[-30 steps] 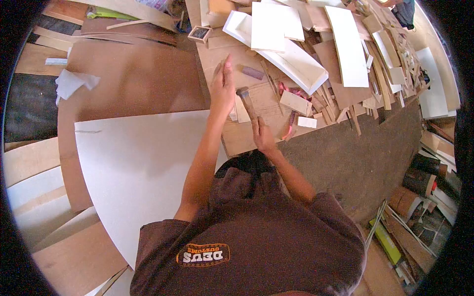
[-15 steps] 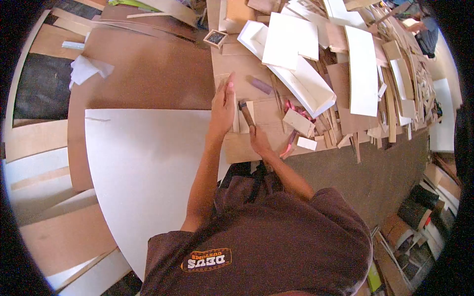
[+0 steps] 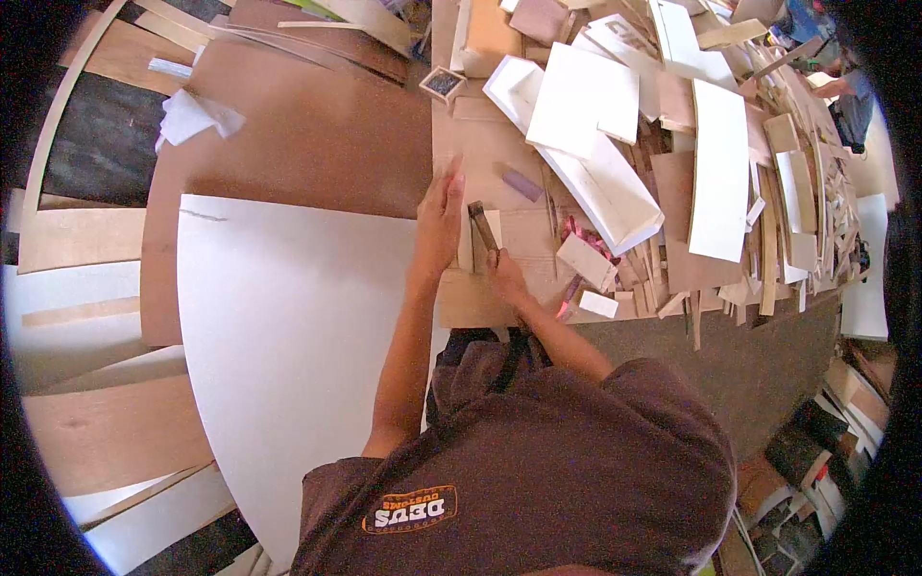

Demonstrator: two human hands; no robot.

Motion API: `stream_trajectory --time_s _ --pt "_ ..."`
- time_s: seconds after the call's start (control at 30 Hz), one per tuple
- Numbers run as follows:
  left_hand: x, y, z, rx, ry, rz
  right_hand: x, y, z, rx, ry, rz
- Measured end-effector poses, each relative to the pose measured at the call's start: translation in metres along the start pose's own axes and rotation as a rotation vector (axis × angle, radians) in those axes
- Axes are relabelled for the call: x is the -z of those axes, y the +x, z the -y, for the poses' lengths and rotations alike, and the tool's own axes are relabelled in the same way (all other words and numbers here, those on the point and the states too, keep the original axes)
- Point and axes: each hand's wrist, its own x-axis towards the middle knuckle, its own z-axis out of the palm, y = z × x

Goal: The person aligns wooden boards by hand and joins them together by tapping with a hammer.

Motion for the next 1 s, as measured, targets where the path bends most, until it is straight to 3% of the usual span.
stream_trajectory --time_s 0.1,0.3,0.47,0.73,1.0 --pt "-0.001 -0.004 0.007 -0.006 -0.033 -0.007 0.003 0.003 -0.005 0.091 0.054 -0.041" --pt "-0.003 -0.004 0.006 0.002 -0.068 0.009 0.046 -0.01 0.026 0.051 0.039 0.029" --pt "-0.002 -0.008 0.001 0.013 -0.08 0.007 0.008 -0.031 -0.001 0.01 0.119 -0.026" --pt "-0.002 -0.007 0.002 -0.044 -0.054 -0.047 0.021 -0.029 -0.001 0.096 0.014 0.044" --pt "-0.006 -0.005 0.004 -0.008 -0.116 -0.073 0.049 -0.044 0.025 0.101 0.157 0.027"
